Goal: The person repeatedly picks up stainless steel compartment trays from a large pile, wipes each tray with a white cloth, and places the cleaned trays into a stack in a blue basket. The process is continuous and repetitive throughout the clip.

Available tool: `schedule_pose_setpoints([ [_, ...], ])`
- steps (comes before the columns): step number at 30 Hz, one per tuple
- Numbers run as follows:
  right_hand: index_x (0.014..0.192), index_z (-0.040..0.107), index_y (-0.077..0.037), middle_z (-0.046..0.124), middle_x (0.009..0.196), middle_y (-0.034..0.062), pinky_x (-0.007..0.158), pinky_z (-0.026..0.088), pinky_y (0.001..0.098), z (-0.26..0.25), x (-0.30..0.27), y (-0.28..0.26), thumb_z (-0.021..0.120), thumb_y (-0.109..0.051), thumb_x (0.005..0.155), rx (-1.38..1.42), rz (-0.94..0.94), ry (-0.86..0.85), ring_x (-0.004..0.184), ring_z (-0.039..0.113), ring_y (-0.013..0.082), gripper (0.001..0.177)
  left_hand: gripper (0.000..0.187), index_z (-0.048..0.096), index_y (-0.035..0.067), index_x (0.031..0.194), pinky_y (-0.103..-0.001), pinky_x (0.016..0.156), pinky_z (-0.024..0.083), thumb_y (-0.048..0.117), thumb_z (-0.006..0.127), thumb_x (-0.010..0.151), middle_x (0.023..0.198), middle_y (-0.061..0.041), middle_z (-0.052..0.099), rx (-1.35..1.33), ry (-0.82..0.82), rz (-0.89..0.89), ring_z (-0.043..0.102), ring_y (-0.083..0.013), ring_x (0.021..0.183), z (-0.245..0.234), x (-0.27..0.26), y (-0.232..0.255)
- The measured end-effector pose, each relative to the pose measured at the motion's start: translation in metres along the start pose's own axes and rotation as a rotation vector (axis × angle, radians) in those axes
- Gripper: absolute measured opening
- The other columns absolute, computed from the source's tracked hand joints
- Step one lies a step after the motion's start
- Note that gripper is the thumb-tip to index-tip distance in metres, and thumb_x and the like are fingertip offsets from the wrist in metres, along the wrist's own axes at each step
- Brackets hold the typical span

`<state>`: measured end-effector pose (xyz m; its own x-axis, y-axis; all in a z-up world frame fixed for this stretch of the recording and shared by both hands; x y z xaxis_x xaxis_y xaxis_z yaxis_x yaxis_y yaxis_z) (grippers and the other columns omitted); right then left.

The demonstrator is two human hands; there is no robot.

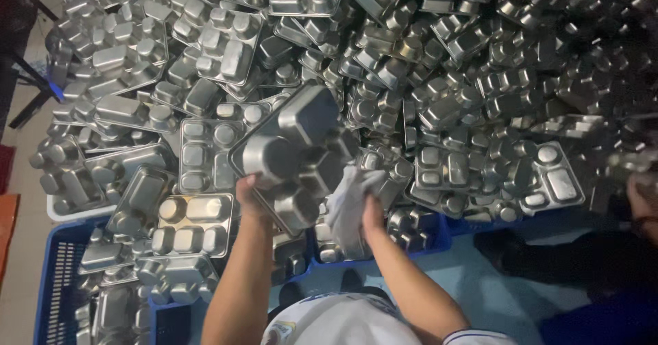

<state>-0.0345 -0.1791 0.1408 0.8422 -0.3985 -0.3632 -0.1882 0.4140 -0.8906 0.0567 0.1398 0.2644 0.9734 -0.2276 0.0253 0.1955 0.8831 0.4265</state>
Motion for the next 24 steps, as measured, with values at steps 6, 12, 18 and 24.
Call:
schedule_pose_setpoints([
  [6,0.136,0.058,-0.011,0.067,0.122,0.0104,0.095,0.052,0.0466,0.019,0.043,-0.144,0.039,-0.059,0.100,0.580,-0.020,-0.262,0.109,0.066,0.0279,0.062,0.123,0.038,0.008,0.162,-0.047,0.116,0.038,0.038,0.081,0.052,0.148,-0.020,0.058,0.872,-0.640,-0.135,0.055,-0.0358,0.134,0.155,-0.052,-0.054],
  [12,0.137,0.060,-0.007,0.069,0.110,0.0097,0.084,0.057,0.0375,0.060,-0.054,-0.111,0.055,-0.048,0.101,0.240,0.259,-0.437,0.096,0.069,0.0221,0.055,0.122,0.047,0.020,0.153,-0.054,0.112,0.033,0.038,0.096,0.042,0.158,-0.022,0.029,1.911,-0.723,0.216,0.034,-0.0437,0.144,0.238,-0.068,-0.064],
  [18,0.110,0.074,0.005,0.076,0.101,0.0054,0.080,0.058,0.0341,0.057,-0.017,-0.116,0.074,-0.023,0.086,-0.347,-0.065,-0.379,0.089,0.071,0.0165,0.036,0.095,0.052,0.008,0.139,-0.054,0.111,0.040,0.048,0.091,0.062,0.144,-0.022,0.054,1.881,-0.133,0.439,0.048,-0.0443,0.136,0.204,-0.074,0.015],
  [24,0.116,0.069,-0.012,0.066,0.106,-0.0056,0.087,0.051,0.0268,0.137,-0.048,-0.077,0.083,-0.011,0.078,-0.174,-0.149,-0.703,0.098,0.062,0.0091,0.041,0.054,0.058,0.007,0.130,-0.049,0.087,0.056,0.028,0.072,0.083,0.115,-0.016,0.068,0.324,0.585,0.005,0.069,-0.0293,0.099,0.002,-0.138,0.077],
])
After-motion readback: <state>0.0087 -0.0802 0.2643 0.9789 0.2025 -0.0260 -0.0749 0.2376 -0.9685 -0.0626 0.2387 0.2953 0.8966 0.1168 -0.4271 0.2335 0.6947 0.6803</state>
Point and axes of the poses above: each hand's wrist, its own x-axis towards the middle knuckle, its own z-axis out of the palm, y = z × x, the point moved 8 cm from there along x, towards the middle knuckle
